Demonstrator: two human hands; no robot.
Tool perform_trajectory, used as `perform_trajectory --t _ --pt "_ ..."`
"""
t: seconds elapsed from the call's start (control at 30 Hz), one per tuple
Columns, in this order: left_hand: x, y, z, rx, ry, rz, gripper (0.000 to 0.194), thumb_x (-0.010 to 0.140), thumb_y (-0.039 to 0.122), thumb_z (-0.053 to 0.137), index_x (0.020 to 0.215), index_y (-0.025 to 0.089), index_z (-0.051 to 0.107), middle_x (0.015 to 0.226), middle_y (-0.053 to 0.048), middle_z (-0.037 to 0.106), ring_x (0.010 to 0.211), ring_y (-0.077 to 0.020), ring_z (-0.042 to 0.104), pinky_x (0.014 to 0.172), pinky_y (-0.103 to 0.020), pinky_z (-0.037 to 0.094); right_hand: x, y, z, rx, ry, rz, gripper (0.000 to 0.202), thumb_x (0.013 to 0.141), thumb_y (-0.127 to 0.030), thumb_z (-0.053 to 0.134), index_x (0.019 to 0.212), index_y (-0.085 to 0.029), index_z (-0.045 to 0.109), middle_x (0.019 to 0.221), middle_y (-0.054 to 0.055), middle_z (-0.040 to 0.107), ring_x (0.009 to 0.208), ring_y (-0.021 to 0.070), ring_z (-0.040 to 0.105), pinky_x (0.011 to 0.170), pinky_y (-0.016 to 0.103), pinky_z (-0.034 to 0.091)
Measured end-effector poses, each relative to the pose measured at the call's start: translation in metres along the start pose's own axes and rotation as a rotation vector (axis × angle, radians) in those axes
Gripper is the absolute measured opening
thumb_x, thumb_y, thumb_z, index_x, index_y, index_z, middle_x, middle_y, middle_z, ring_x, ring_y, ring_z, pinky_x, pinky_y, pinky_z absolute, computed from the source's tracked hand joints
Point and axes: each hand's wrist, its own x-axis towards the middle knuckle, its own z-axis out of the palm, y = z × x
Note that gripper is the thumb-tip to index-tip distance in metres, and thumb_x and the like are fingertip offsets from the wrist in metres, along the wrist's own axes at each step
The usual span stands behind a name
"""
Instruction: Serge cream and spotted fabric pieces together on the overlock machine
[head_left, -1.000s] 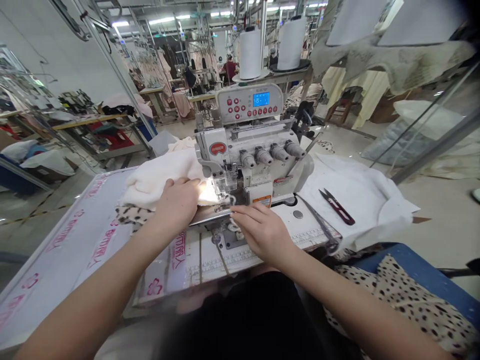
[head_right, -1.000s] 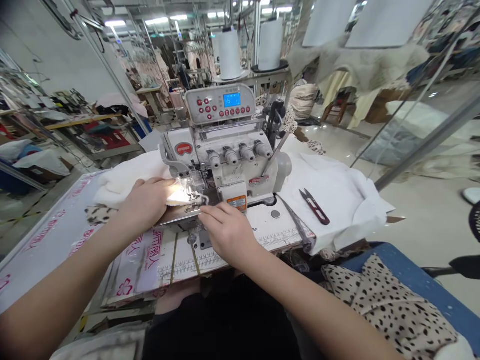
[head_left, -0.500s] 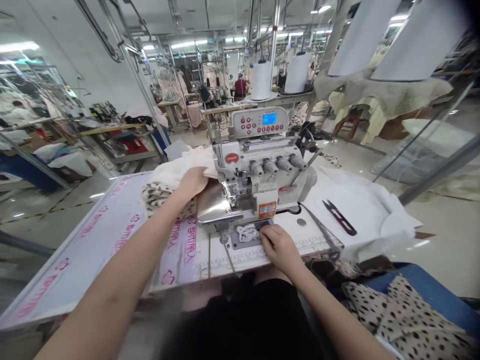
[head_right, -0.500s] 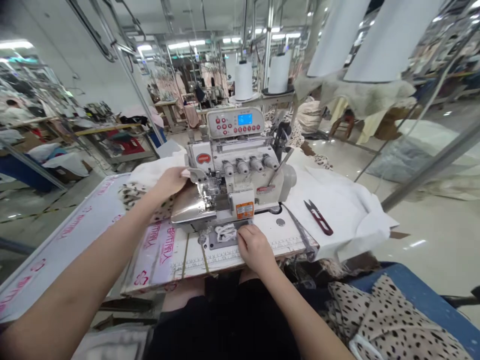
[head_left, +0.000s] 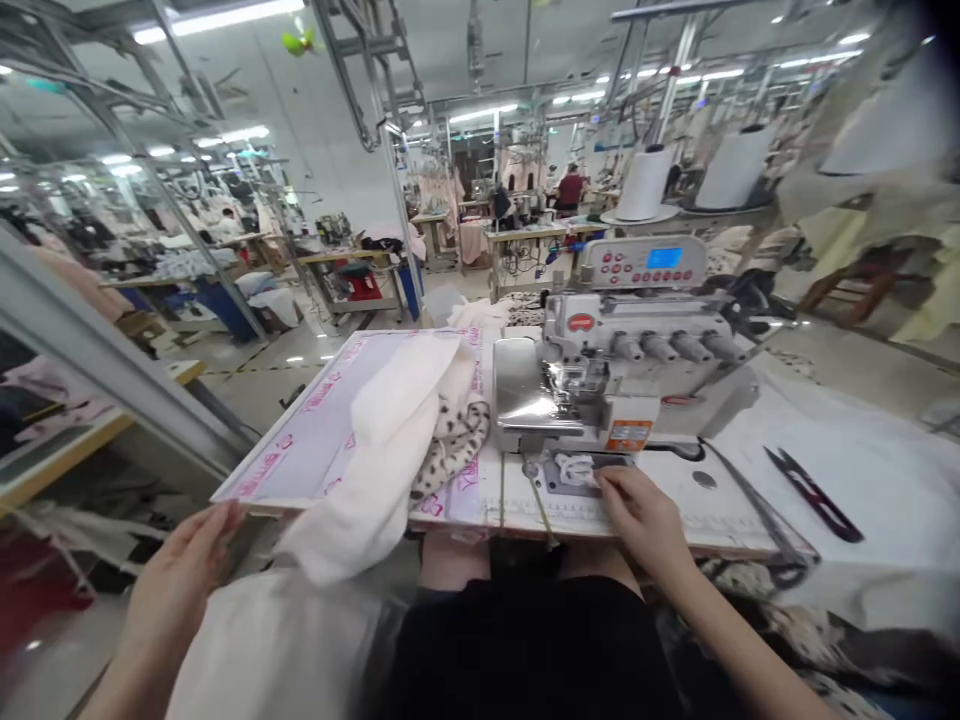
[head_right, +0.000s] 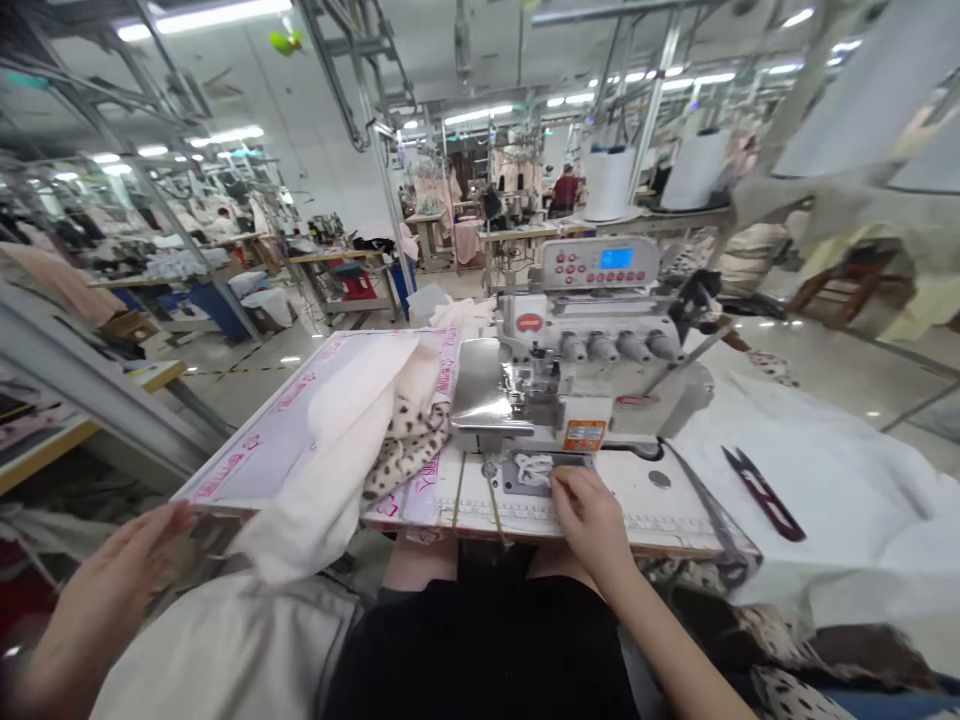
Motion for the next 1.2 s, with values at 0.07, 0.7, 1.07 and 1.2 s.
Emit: perform_trajectory --t 0.07,0.7,1.07,1.2 --pt "-0.002 0.003 0.001 -0.038 0.067 0.006 0.047 0.075 0.056 0.050 0.100 0.017 0.055 0.104 -0.012 0.062 0.101 -0.0312 0.055 0.082 -0.047 0.046 0.005 -0.027 0.004 0.091 -0.045 -0.052 0.010 0.087 -0.018 0.047 0.084 -0.017 0.056 0.086 0.008 0.061 0.085 0.0196 0.057 0.075 0.033 0.048" --pt "-0.029 0.058 0.100 -0.105 -0.353 0.622 0.043 0.081 0.036 0.048 0.120 0.015 0.047 0.121 -0.011 0.052 0.114 -0.0238 0.045 0.101 -0.044 0.034 0.200 -0.147 0.090 0.058 -0.547 -0.128 0.016 0.081 -0.014 0.048 0.088 -0.014 0.062 0.099 0.013 0.062 0.105 0.0273 0.050 0.091 0.044 0.035" --pt "-0.014 0.106 0.014 -0.363 -0.007 0.637 0.026 0.078 0.040 0.052 0.069 0.017 0.061 0.060 0.001 0.057 0.056 -0.0128 0.053 0.056 -0.023 0.044 0.208 -0.196 0.091 0.650 -0.707 0.088 0.019 0.084 -0.029 0.047 0.082 -0.013 0.058 0.074 0.001 0.057 0.062 0.0094 0.049 0.059 0.020 0.041" --pt "-0.024 0.105 0.054 -0.306 -0.550 0.560 0.029 0.081 0.039 0.045 0.079 0.016 0.061 0.070 -0.003 0.062 0.066 -0.0160 0.058 0.062 -0.025 0.049 0.204 -0.222 0.085 0.700 -0.614 0.194 0.020 0.087 -0.025 0.040 0.091 -0.013 0.055 0.074 0.003 0.056 0.055 0.0088 0.047 0.052 0.020 0.040"
